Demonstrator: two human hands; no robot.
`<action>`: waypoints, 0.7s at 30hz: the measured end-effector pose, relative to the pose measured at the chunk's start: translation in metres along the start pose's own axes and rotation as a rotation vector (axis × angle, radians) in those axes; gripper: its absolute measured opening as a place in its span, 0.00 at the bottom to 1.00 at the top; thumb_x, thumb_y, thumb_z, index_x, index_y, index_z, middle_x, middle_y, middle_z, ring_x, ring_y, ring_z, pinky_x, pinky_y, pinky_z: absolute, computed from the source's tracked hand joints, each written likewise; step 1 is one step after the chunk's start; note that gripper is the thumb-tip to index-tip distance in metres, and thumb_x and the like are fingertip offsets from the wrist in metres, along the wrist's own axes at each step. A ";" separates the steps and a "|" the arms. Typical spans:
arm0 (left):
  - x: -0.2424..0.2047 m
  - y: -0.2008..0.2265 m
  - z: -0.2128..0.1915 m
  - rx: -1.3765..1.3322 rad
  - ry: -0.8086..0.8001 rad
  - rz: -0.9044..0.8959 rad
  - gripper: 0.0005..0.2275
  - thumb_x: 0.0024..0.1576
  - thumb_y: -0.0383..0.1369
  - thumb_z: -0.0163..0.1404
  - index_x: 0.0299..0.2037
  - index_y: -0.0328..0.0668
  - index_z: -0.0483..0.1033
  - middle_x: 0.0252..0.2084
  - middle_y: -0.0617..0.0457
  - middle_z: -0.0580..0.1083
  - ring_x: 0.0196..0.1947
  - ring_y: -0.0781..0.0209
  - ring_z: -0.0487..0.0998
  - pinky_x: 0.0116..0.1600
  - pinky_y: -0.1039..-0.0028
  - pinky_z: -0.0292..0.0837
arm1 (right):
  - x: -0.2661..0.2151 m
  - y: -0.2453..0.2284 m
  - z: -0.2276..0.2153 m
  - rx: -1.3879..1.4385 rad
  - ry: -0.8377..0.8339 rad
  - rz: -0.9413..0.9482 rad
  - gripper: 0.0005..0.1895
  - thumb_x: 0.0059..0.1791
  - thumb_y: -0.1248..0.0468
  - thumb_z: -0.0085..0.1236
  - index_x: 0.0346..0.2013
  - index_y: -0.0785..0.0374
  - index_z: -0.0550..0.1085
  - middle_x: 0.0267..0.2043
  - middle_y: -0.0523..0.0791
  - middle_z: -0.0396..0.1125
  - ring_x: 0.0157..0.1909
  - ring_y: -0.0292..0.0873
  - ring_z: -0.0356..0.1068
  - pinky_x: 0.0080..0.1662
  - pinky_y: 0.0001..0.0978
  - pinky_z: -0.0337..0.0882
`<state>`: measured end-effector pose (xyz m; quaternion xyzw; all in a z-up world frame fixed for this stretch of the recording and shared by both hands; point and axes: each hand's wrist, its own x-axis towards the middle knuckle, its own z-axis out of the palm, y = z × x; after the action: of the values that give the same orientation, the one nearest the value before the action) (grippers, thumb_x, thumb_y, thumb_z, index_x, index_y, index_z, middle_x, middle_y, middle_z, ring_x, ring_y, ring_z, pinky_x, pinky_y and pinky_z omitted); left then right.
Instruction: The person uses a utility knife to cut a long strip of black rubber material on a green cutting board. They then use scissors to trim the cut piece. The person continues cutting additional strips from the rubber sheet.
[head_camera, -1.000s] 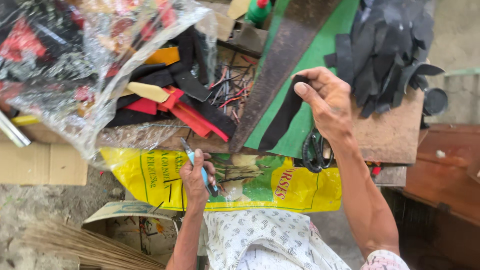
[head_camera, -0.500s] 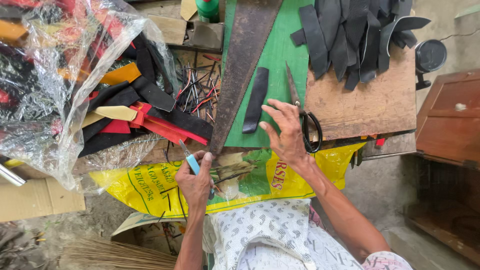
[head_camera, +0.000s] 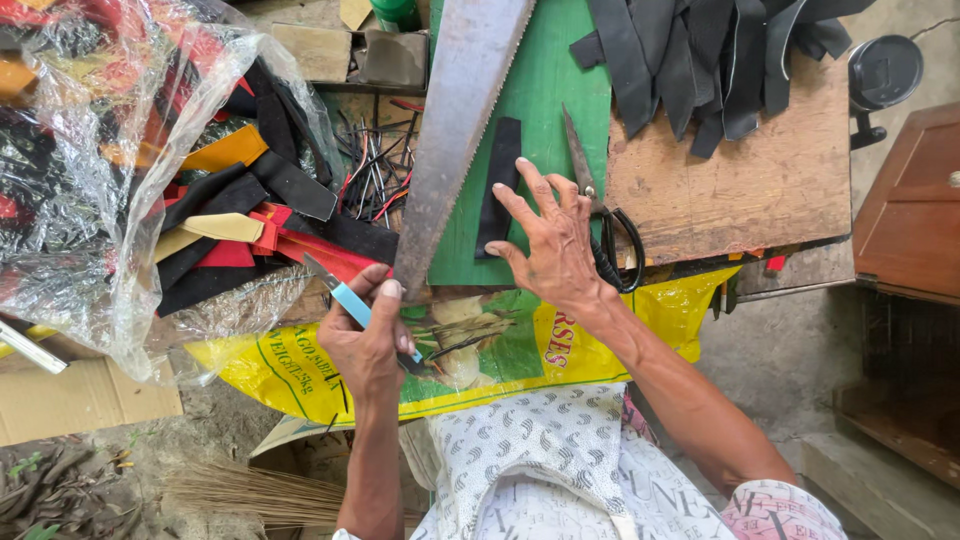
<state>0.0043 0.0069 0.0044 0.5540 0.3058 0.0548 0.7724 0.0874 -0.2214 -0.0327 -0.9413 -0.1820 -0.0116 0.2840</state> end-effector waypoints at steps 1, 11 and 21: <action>0.003 0.005 0.001 -0.023 -0.021 -0.008 0.12 0.58 0.25 0.56 0.50 0.27 0.76 0.32 0.49 0.77 0.14 0.72 0.66 0.18 0.78 0.63 | 0.000 0.000 -0.001 0.009 -0.006 -0.016 0.38 0.40 0.51 0.73 0.62 0.60 0.72 0.74 0.54 0.53 0.65 0.60 0.55 0.60 0.55 0.56; 0.015 0.020 0.005 -0.047 -0.071 -0.051 0.11 0.59 0.26 0.56 0.49 0.25 0.77 0.34 0.48 0.77 0.14 0.70 0.67 0.18 0.78 0.63 | -0.009 -0.019 0.003 0.147 0.069 -0.167 0.17 0.42 0.68 0.69 0.43 0.67 0.76 0.57 0.53 0.65 0.60 0.58 0.64 0.60 0.49 0.67; 0.015 0.024 0.006 -0.062 -0.096 -0.045 0.11 0.59 0.26 0.57 0.49 0.27 0.77 0.35 0.48 0.77 0.14 0.71 0.67 0.18 0.78 0.62 | -0.003 -0.019 0.012 -0.034 0.127 -0.405 0.16 0.41 0.74 0.59 0.43 0.74 0.75 0.48 0.54 0.70 0.52 0.57 0.70 0.51 0.46 0.75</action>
<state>0.0264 0.0173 0.0210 0.5250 0.2790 0.0201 0.8038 0.0773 -0.2010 -0.0332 -0.8875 -0.3490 -0.1308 0.2709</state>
